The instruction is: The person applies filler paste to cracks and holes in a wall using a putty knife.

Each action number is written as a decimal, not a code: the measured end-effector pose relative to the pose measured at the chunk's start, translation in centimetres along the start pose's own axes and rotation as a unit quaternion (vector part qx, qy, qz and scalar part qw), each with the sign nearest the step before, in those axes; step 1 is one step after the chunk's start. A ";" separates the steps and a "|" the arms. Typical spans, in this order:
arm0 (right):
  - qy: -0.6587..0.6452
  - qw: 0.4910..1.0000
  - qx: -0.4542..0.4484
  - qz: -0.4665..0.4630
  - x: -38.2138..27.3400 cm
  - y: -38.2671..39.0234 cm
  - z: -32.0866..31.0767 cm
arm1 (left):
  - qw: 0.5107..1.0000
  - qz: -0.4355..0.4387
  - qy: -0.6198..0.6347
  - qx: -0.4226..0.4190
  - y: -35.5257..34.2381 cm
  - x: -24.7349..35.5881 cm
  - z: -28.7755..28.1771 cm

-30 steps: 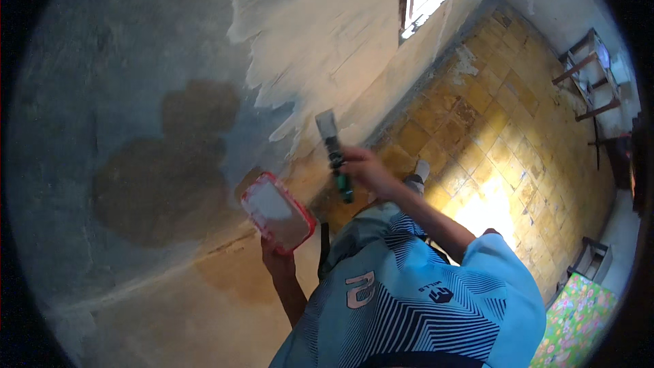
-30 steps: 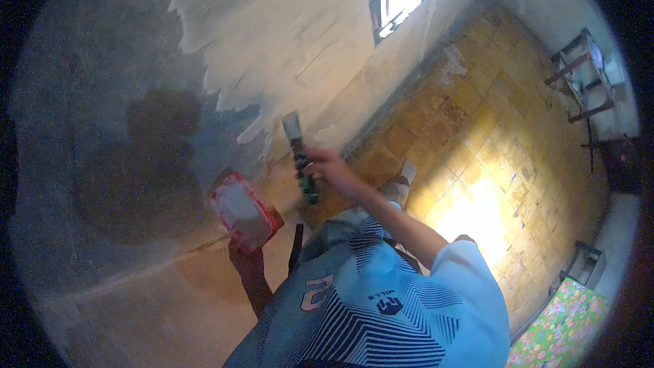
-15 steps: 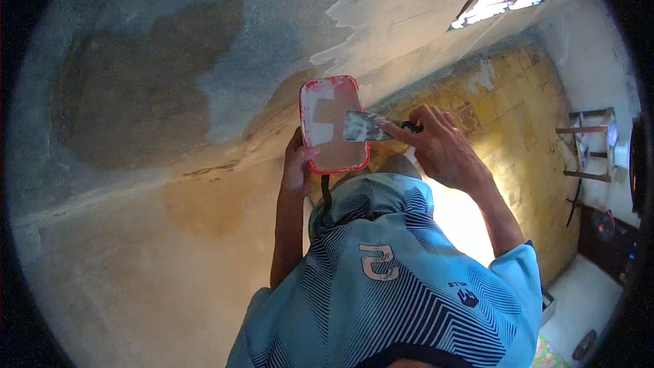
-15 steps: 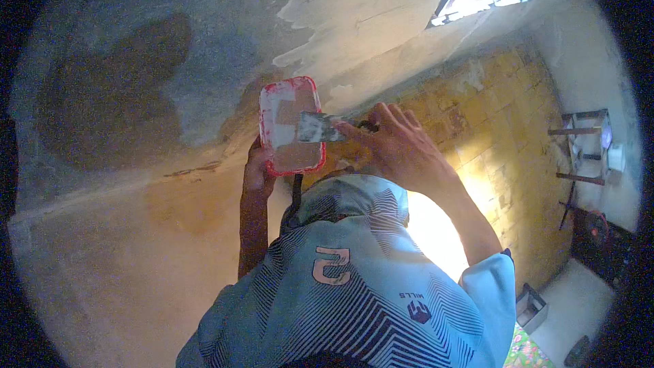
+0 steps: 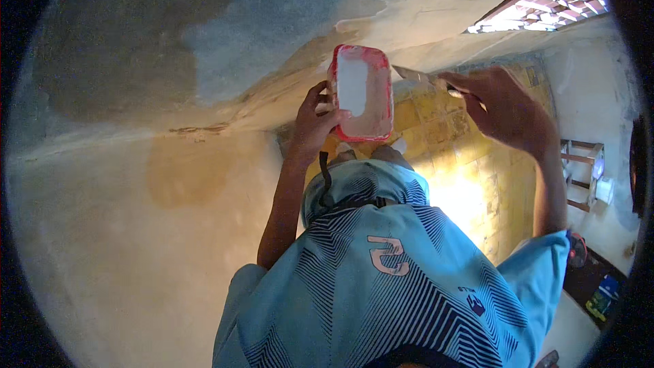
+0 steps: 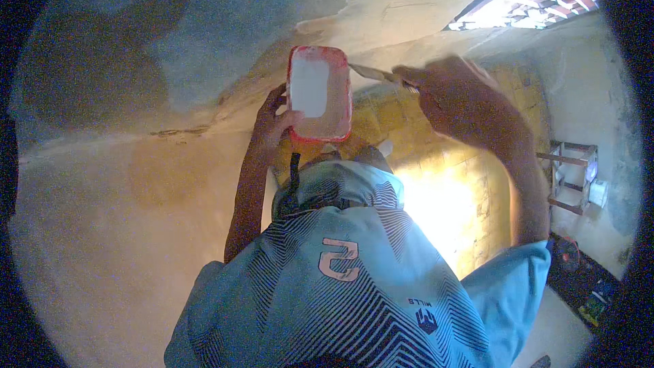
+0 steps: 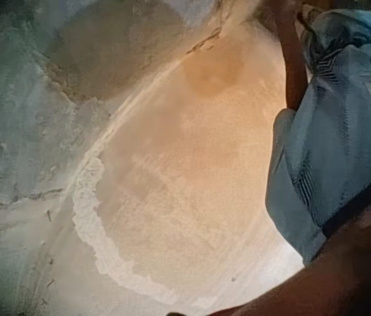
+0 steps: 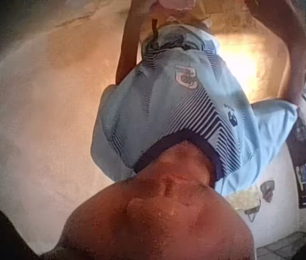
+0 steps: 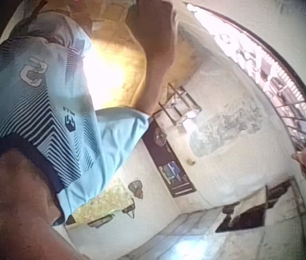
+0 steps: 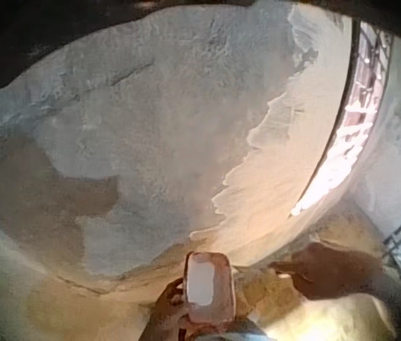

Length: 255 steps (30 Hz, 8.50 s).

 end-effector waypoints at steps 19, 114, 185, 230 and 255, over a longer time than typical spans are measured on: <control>-0.050 0.956 -0.198 -0.211 -6.9 -14.1 -3.6 | 0.999 0.029 -0.020 -0.040 -0.4 -2.7 -2.8; -0.597 0.544 0.517 0.283 15.4 -10.5 15.7 | 0.980 -0.036 0.194 -0.027 -2.4 -8.8 -1.7; -0.456 0.728 0.428 0.281 12.4 -15.1 23.3 | 0.966 -0.004 0.250 0.065 4.0 -2.3 -8.2; -0.598 0.662 0.418 0.170 4.7 -15.1 26.3 | 0.969 -0.023 0.244 0.023 3.0 -1.8 -7.2; -0.582 0.722 0.351 0.131 -2.4 -14.6 20.3 | 0.960 -0.020 0.258 0.109 5.8 -2.6 -10.7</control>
Point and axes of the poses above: each hand's wrist, its own y-axis away from the middle knuckle, its own z-axis out of the palm, x = y × z, the point moved 2 cm from there along -y, towards the middle knuckle, and after that the axes turned 5 degrees about -z, right-handed, at the moved point
